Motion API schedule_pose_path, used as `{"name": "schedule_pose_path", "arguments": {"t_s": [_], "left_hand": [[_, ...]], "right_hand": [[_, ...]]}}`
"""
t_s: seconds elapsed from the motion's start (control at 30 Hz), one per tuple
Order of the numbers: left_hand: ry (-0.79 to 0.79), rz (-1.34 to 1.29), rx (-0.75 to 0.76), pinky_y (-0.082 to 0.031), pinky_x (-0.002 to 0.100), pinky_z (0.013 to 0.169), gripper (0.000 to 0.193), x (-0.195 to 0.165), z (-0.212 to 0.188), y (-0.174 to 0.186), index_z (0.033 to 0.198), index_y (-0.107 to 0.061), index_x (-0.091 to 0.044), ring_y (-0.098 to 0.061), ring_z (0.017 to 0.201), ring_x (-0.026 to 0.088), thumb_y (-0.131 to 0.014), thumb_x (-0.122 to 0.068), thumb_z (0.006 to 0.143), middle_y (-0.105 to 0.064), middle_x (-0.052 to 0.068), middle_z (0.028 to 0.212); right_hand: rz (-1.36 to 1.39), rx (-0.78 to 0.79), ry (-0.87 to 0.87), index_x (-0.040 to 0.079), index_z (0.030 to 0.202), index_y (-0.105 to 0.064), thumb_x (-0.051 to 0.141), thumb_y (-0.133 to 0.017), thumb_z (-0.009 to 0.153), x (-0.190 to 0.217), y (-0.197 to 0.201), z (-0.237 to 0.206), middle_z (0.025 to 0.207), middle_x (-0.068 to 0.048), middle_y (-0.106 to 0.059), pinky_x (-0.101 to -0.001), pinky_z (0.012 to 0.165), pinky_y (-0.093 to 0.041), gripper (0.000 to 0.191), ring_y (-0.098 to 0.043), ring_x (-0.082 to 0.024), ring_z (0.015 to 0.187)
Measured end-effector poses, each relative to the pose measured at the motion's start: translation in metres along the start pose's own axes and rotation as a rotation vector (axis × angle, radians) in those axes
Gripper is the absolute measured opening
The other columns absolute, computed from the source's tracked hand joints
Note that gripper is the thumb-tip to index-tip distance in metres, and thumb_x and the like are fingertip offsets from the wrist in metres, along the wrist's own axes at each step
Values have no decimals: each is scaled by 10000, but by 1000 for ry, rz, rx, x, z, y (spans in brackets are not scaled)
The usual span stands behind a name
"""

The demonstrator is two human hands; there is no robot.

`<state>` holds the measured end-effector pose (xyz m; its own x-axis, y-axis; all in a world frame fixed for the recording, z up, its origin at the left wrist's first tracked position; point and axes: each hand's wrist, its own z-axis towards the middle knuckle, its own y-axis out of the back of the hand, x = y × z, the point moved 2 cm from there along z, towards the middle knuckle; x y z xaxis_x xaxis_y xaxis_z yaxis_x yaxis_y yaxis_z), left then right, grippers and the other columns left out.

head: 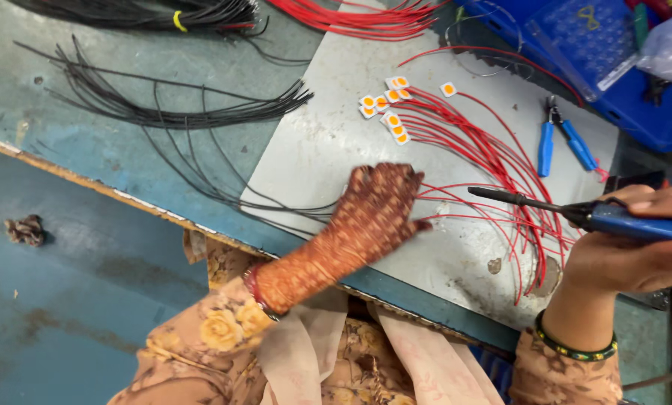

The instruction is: The person solders red and black wires onto small LED components arranged on a metal sheet on the workbench, holding each wire in place with one hand while applying a soldering iron with the other. They work through the components one at a time and occasionally move finished wires aside.

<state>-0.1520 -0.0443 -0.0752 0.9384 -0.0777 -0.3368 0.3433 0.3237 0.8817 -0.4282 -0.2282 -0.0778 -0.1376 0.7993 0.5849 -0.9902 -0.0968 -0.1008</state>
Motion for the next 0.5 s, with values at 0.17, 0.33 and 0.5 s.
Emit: {"name": "schedule_pose_path", "arguments": {"t_s": [0.17, 0.33, 0.5], "left_hand": [[-112, -32, -85, -386, 505, 1045, 558, -14, -22, -16, 1342, -593, -47, -528, 1198, 296, -704, -323, 870, -577, 130, 1276], [-286, -130, -68, -385, 498, 1119, 440, -4, -42, -25, 1415, -565, -129, -537, 1251, 248, -654, -264, 1006, -574, 69, 1291], [-340, 682, -367, -377, 524, 1008, 545, 34, -19, 11, 1447, -568, -108, -522, 1176, 342, -514, -464, 1038, -583, 202, 1240]], "right_hand": [[75, 26, -47, -41, 941, -366, 549, -388, 1179, 1, 15, -3, 827, -131, -379, -311, 559, -348, 637, -331, -206, 557], [28, 14, -35, -49, 983, -353, 556, -392, 1168, -3, 17, -9, 802, -120, -365, -315, 561, -365, 634, -319, -208, 566], [88, -36, -103, -42, 916, -374, 510, -359, 1199, -18, 30, -11, 839, -143, -388, -324, 600, -352, 620, -334, -238, 631]]}}
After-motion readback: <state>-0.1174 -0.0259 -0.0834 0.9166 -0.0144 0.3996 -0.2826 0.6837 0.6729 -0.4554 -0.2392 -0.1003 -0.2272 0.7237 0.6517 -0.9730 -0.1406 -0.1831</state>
